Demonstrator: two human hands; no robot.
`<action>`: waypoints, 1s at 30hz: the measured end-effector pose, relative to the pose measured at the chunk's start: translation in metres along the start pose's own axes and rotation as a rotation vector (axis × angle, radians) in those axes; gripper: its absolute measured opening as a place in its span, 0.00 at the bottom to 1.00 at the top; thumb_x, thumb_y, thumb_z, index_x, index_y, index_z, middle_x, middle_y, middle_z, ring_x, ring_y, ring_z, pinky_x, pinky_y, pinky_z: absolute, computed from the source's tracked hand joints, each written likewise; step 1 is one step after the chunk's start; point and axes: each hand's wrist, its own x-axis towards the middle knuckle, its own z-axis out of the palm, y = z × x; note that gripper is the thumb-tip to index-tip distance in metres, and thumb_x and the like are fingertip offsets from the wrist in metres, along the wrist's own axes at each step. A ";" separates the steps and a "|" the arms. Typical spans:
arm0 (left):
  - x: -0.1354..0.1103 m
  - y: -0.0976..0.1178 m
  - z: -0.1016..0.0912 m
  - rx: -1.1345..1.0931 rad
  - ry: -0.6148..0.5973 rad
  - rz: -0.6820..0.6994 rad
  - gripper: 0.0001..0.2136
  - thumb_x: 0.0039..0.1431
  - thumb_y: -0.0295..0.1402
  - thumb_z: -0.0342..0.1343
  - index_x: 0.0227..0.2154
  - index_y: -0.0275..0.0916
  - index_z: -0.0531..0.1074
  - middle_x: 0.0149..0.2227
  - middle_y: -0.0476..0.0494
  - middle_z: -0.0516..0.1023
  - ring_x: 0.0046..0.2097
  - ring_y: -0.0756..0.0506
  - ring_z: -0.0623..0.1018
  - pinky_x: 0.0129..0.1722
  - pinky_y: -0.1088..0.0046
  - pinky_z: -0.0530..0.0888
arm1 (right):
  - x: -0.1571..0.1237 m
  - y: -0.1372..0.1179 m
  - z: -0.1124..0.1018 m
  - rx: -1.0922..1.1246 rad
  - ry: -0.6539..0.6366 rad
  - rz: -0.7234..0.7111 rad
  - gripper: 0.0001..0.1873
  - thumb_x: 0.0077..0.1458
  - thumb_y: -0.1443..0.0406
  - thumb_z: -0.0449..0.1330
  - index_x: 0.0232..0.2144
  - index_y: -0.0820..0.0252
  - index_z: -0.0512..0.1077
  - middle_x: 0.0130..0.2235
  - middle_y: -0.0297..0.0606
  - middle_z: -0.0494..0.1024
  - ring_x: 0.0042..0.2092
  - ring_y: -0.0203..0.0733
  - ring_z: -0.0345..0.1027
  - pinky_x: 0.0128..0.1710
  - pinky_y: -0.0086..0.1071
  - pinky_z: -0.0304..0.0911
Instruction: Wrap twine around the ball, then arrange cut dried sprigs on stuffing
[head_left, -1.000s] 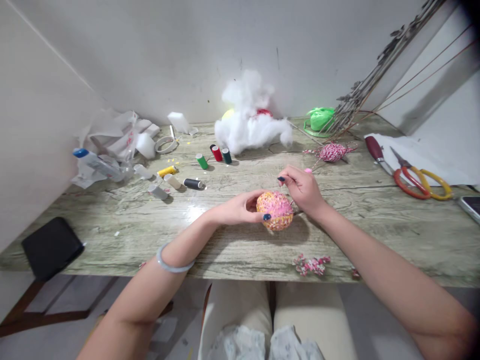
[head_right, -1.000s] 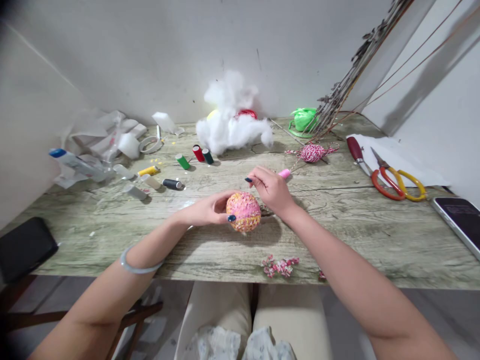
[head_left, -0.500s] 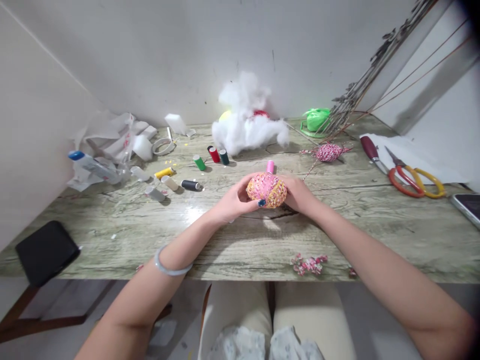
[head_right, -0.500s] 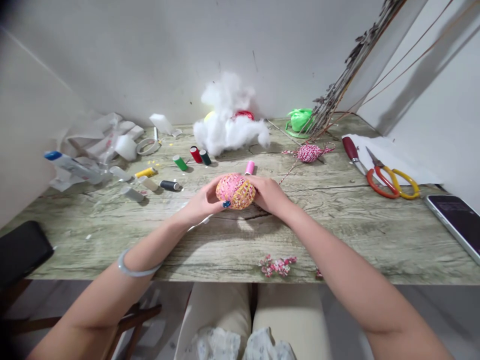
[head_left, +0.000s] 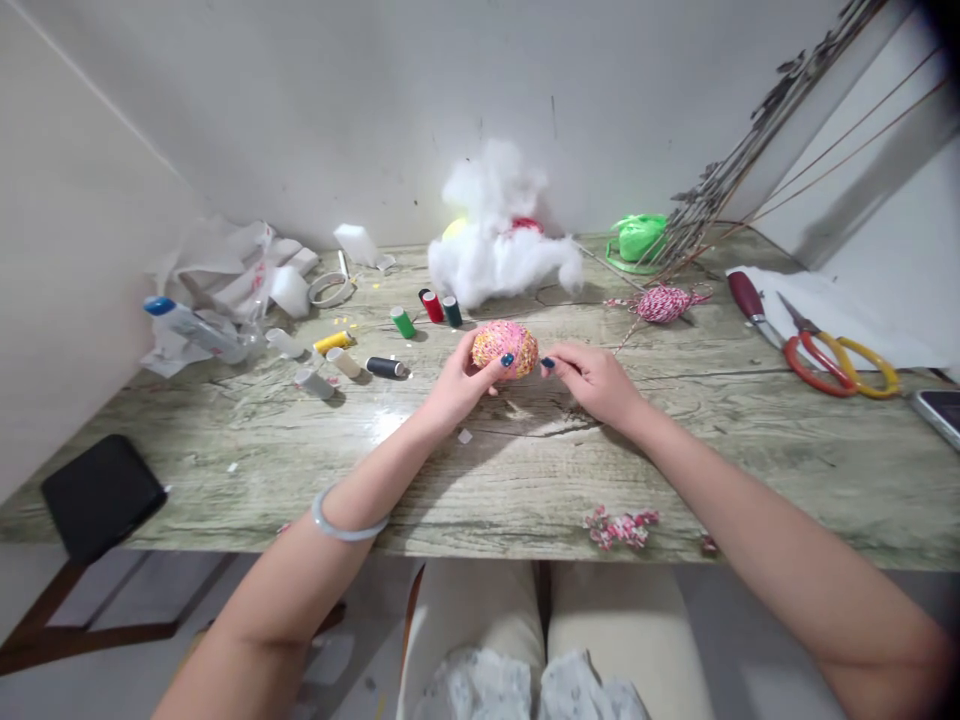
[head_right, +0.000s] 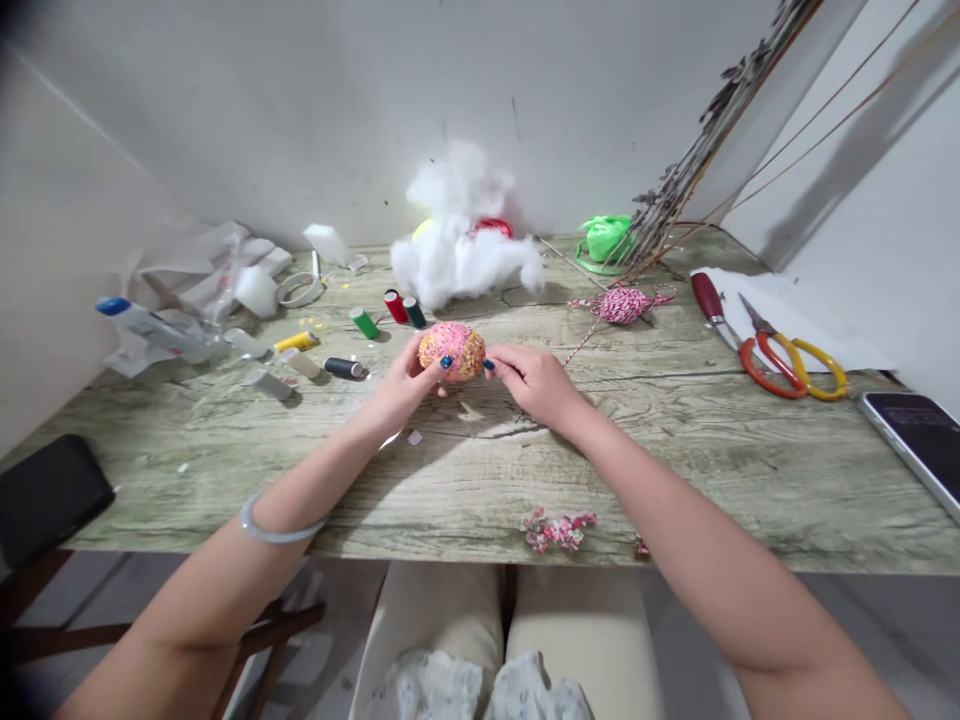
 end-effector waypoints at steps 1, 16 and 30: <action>0.000 0.000 0.000 0.014 -0.039 0.000 0.28 0.53 0.43 0.62 0.56 0.41 0.65 0.50 0.39 0.74 0.41 0.45 0.76 0.26 0.78 0.72 | 0.001 0.000 -0.001 0.035 0.027 0.017 0.15 0.64 0.60 0.50 0.27 0.57 0.70 0.29 0.36 0.75 0.32 0.39 0.66 0.36 0.32 0.57; -0.011 0.005 0.003 0.131 -0.384 -0.022 0.25 0.52 0.40 0.65 0.47 0.36 0.62 0.46 0.38 0.73 0.43 0.45 0.76 0.40 0.68 0.74 | 0.004 0.010 0.003 0.630 0.159 0.285 0.24 0.53 0.44 0.61 0.27 0.59 0.75 0.18 0.26 0.54 0.21 0.31 0.46 0.22 0.30 0.45; -0.015 0.008 0.005 -0.080 -0.532 0.086 0.46 0.49 0.31 0.68 0.67 0.50 0.47 0.56 0.36 0.70 0.52 0.40 0.76 0.52 0.60 0.73 | 0.005 0.008 -0.001 0.561 0.091 0.465 0.23 0.54 0.50 0.62 0.43 0.60 0.80 0.19 0.27 0.60 0.22 0.31 0.50 0.22 0.27 0.47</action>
